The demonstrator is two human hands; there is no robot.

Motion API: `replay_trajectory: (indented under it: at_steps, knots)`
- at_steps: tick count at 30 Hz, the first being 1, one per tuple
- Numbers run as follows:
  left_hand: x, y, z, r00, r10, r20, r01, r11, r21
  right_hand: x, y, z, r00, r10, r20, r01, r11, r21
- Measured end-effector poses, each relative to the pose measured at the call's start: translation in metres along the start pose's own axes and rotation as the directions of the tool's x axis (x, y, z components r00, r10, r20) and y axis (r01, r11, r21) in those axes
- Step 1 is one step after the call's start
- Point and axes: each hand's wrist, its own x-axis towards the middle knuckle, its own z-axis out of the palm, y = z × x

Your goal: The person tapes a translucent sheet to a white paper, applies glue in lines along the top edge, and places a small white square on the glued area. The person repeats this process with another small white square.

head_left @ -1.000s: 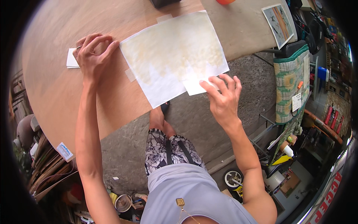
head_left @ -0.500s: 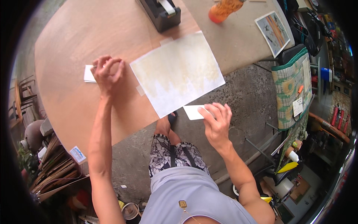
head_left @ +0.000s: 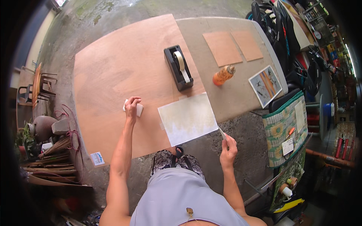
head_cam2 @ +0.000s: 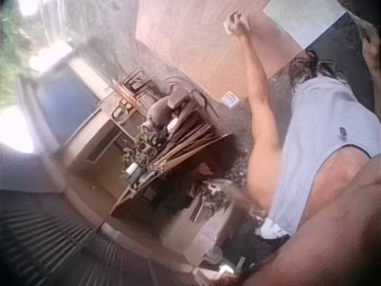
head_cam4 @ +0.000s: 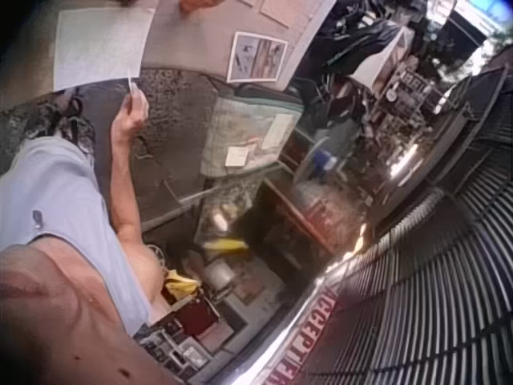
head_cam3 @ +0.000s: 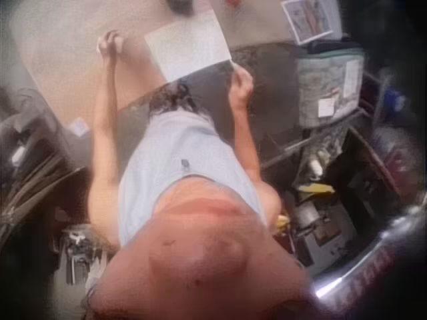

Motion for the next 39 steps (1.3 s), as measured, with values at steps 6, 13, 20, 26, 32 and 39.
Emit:
replay_trajectory:
  at_steps: [6,13,20,26,32,39]
  knots:
    - [0.008,0.011,0.007,0.996,0.045,-0.081,-0.059,0.982,-0.179,0.032,0.02,0.011,0.996,0.085,-0.036,-0.081,0.991,0.107]
    - [-0.126,0.173,0.071,0.893,0.315,0.32,-0.145,0.877,-0.458,0.081,0.038,0.004,0.994,0.071,0.077,-0.092,0.947,0.307]
    - [-0.284,0.323,0.149,0.276,0.836,0.473,-0.519,0.544,-0.659,0.134,0.047,-0.041,0.967,-0.102,0.232,-0.037,0.85,0.526]
    - [-0.361,0.379,0.226,-0.056,0.888,0.457,-0.441,0.388,-0.809,0.168,0.075,-0.087,0.977,-0.116,0.18,-0.052,0.689,0.723]
    - [-0.395,0.364,0.295,-0.236,0.932,0.274,-0.512,0.12,-0.85,0.171,0.098,-0.111,0.987,-0.024,0.158,-0.107,0.633,0.767]
    - [-0.418,0.359,0.335,-0.436,0.877,0.199,-0.751,-0.233,-0.618,0.177,0.129,-0.139,0.988,0.14,0.064,-0.14,0.643,0.753]
